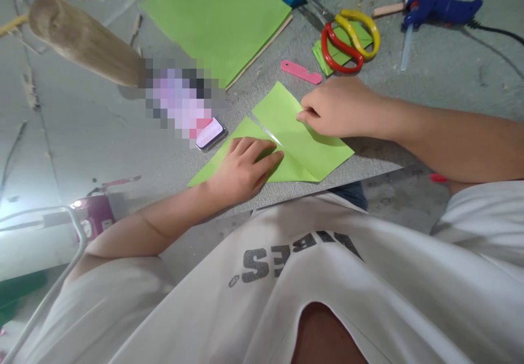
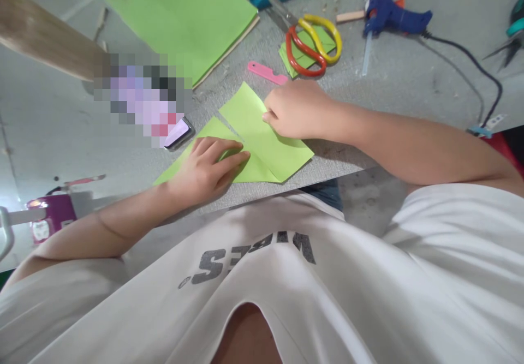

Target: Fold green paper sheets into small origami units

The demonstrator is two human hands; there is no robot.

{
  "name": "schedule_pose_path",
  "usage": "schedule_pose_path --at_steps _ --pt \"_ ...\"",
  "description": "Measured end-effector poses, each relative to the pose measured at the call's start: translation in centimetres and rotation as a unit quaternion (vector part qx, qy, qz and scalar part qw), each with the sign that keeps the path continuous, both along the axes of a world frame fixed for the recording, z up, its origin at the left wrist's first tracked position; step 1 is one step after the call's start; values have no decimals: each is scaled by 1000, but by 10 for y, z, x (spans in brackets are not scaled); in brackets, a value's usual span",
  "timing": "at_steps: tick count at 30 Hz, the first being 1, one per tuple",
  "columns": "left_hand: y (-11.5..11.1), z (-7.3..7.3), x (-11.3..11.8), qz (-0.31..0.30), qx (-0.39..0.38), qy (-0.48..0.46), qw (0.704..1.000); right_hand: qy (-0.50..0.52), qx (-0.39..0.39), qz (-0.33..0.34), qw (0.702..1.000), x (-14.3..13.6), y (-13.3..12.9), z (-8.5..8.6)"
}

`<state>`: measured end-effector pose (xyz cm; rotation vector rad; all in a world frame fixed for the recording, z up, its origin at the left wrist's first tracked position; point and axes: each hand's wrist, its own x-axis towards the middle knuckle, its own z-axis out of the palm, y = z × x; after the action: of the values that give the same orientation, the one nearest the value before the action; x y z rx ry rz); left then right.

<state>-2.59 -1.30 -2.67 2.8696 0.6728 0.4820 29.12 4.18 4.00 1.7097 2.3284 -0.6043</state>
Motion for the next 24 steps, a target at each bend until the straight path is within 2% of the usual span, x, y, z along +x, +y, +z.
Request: schedule_pose_path --at_steps 6,13,18,24 --pt "3 -3 -4 -29 -21 11 999 -20 -57 36 998 11 9 2" --pt "-2 -1 -2 14 -53 45 998 11 -46 39 998 23 11 -9" --pt "-11 5 0 50 -58 40 996 27 -87 39 995 23 12 -6" --pt "-11 3 2 -29 -65 28 997 44 -79 30 995 15 7 -3"
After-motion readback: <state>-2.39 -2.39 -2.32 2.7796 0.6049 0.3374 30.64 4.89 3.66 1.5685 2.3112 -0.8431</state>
